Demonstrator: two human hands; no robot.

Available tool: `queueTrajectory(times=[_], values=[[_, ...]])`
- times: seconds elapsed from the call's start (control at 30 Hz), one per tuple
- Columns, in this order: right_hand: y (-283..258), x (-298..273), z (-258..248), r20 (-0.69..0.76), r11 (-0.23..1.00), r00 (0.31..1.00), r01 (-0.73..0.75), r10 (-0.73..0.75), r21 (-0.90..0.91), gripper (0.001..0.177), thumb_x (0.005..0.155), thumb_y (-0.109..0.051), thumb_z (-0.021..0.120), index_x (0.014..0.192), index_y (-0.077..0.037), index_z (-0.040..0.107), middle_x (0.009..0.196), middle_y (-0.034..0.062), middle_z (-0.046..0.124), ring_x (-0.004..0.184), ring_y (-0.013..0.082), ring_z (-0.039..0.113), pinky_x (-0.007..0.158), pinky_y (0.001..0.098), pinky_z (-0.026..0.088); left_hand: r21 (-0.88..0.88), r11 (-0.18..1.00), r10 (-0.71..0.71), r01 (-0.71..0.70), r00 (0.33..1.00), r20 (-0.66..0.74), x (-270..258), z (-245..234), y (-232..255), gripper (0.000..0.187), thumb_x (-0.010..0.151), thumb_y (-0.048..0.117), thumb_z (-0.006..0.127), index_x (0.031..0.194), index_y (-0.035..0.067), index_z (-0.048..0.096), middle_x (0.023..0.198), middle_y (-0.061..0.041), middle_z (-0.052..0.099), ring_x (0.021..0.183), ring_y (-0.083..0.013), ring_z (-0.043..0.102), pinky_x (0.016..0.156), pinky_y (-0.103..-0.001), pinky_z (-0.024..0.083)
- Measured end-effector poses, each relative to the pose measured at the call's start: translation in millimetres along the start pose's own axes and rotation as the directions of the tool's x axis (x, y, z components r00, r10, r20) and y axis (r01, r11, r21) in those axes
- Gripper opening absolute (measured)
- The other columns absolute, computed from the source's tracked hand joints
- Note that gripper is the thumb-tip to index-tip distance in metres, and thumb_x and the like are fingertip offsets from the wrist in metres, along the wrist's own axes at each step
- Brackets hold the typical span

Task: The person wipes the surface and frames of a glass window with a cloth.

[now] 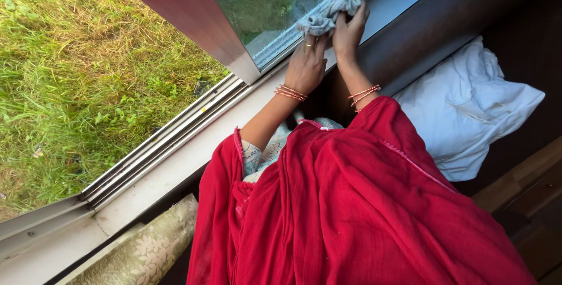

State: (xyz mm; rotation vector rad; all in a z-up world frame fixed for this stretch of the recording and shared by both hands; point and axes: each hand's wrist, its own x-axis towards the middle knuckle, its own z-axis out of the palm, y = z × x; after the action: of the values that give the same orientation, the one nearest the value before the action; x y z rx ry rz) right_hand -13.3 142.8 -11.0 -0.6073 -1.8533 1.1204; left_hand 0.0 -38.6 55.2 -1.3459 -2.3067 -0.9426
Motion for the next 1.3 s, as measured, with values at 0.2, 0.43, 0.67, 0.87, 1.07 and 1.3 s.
queueTrajectory(times=[0.2,0.43,0.67,0.87,1.07,1.3], values=[[-98,-29,2,0.014,0.954,0.954,0.301,-0.301,0.013,0.059,0.095,0.001,0.066,0.150,0.001,0.043,0.149,0.0245,0.045,0.144,0.0438,0.045,0.124,0.0493,0.035,-0.191,0.961,-0.199,0.199,0.980,0.018,-36,-32,5,0.063,0.089,0.014,0.074,0.143,-0.002,0.046,0.134,-0.027,0.054,0.115,-0.0452,0.061,0.095,-0.050,0.053],[-177,-109,13,0.295,0.786,0.753,0.618,-0.589,-0.007,0.061,0.090,-0.005,0.069,0.148,-0.003,0.051,0.145,0.0274,0.042,0.136,0.0498,0.046,0.116,0.0555,0.041,-0.161,0.950,-0.295,0.269,0.941,-0.167,-117,-32,-5,0.075,0.082,0.015,0.075,0.145,-0.005,0.038,0.143,-0.040,0.043,0.120,-0.0547,0.055,0.095,-0.051,0.053],[-168,-92,10,0.376,0.588,0.522,0.806,-0.765,0.077,0.058,0.082,-0.012,0.072,0.138,-0.003,0.058,0.138,0.0285,0.047,0.124,0.0506,0.053,0.104,0.0584,0.046,-0.207,0.902,-0.417,0.380,0.891,-0.181,-129,-16,-10,0.081,0.088,0.018,0.075,0.148,-0.014,0.030,0.141,-0.044,0.043,0.113,-0.0545,0.057,0.090,-0.053,0.052],[-159,-43,-7,0.320,0.670,0.622,0.740,-0.715,0.058,0.044,0.091,-0.010,0.075,0.133,-0.003,0.065,0.134,0.0260,0.049,0.118,0.0471,0.058,0.095,0.0541,0.054,0.036,0.961,-0.259,0.275,0.936,-0.238,-71,-18,5,0.072,0.092,0.018,0.072,0.146,-0.010,0.035,0.136,-0.037,0.050,0.119,-0.0538,0.055,0.101,-0.054,0.049],[-109,31,-33,0.170,0.764,0.750,0.645,-0.639,0.026,0.046,0.090,-0.003,0.072,0.134,0.002,0.058,0.139,0.0273,0.048,0.129,0.0513,0.051,0.111,0.0569,0.045,0.145,0.978,-0.122,0.152,0.973,-0.197,16,-18,38,0.065,0.086,0.016,0.069,0.140,-0.011,0.045,0.136,-0.039,0.048,0.125,-0.0538,0.047,0.106,-0.056,0.042],[-24,56,-36,0.014,0.959,0.966,0.255,-0.258,0.124,0.055,0.088,0.008,0.061,0.142,0.003,0.048,0.142,0.0234,0.050,0.138,0.0449,0.050,0.122,0.0481,0.037,0.225,0.957,-0.210,0.183,0.973,0.099,58,36,42,0.043,0.094,0.010,0.062,0.135,0.000,0.058,0.132,-0.022,0.059,0.122,-0.0389,0.054,0.099,-0.049,0.046]])
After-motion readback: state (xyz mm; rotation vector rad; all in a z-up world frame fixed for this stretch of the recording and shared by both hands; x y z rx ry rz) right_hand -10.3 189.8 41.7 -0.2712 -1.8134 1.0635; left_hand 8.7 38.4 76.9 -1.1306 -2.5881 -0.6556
